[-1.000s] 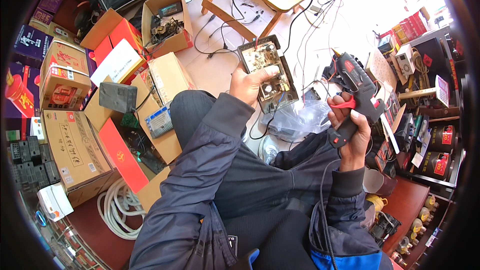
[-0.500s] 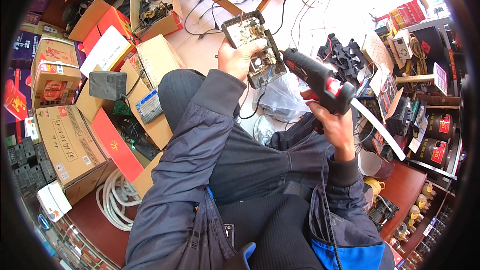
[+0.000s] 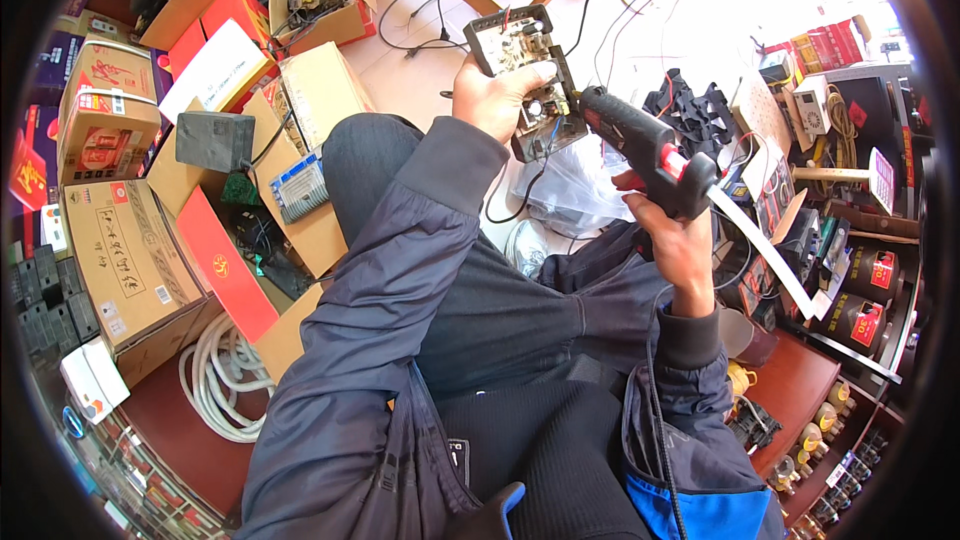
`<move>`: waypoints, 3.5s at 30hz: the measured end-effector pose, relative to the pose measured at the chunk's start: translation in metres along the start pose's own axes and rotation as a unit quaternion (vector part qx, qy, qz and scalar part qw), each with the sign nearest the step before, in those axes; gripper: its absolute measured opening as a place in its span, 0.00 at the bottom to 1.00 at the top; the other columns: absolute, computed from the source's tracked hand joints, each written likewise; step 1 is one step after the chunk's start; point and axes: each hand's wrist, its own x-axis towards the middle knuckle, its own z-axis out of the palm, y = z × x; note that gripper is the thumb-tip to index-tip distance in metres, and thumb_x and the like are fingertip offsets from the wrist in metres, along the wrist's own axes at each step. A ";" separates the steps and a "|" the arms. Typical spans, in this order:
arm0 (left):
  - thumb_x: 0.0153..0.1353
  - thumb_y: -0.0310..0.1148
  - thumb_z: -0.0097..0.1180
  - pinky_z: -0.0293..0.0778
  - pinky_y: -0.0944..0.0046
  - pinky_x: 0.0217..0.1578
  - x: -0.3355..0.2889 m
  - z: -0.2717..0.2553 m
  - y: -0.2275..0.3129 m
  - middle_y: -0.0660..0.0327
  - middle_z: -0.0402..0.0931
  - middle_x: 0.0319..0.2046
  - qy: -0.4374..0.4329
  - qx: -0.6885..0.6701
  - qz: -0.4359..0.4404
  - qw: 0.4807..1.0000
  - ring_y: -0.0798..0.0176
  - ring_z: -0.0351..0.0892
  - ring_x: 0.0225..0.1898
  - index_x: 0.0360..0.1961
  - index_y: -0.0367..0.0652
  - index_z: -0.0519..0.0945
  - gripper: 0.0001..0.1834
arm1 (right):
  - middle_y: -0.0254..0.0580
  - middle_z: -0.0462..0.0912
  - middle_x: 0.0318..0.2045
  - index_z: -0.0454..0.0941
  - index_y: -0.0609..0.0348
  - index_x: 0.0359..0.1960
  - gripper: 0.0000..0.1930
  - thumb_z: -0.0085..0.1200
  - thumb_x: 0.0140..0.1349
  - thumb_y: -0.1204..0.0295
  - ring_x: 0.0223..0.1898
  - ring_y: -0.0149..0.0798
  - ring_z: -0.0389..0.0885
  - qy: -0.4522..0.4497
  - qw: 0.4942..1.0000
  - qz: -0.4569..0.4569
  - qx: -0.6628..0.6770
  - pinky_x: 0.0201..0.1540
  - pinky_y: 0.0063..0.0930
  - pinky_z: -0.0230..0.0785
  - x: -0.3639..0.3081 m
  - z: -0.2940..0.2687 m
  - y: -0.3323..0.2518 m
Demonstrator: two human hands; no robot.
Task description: The person sits on the floor and handles a black electronic device, opening it to reveal the circuit board. They use a hot glue gun to apply glue to components inside the device, then set the tool down and continue manipulating the board and wires.
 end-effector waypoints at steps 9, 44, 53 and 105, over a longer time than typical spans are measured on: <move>0.55 0.15 0.69 0.87 0.59 0.43 0.002 -0.002 -0.002 0.55 0.86 0.43 -0.002 -0.005 0.007 1.000 0.60 0.88 0.41 0.51 0.34 0.79 0.21 | 0.35 0.88 0.44 0.80 0.62 0.56 0.18 0.58 0.64 0.81 0.39 0.24 0.80 -0.007 1.000 0.004 -0.003 0.43 0.24 0.73 -0.002 0.000 0.000; 0.58 0.16 0.67 0.87 0.60 0.44 -0.002 0.001 -0.001 0.55 0.86 0.45 0.002 -0.023 0.027 0.999 0.60 0.88 0.42 0.53 0.34 0.79 0.21 | 0.33 0.83 0.31 0.83 0.64 0.46 0.11 0.64 0.66 0.72 0.31 0.25 0.78 0.069 0.995 0.017 -0.075 0.35 0.24 0.72 -0.013 0.024 0.015; 0.55 0.14 0.69 0.87 0.59 0.44 0.000 0.001 0.000 0.55 0.86 0.45 0.013 -0.033 0.015 0.999 0.59 0.88 0.42 0.53 0.34 0.77 0.24 | 0.37 0.87 0.43 0.82 0.67 0.52 0.13 0.62 0.67 0.78 0.43 0.27 0.83 0.058 0.998 0.013 0.012 0.47 0.24 0.75 -0.020 0.021 0.005; 0.57 0.16 0.68 0.86 0.60 0.44 0.002 -0.005 -0.002 0.55 0.87 0.44 -0.001 -0.059 0.007 0.998 0.59 0.88 0.41 0.52 0.34 0.80 0.20 | 0.36 0.86 0.41 0.82 0.65 0.51 0.13 0.59 0.65 0.81 0.38 0.26 0.81 0.055 0.998 -0.001 0.017 0.40 0.23 0.73 -0.029 0.017 -0.002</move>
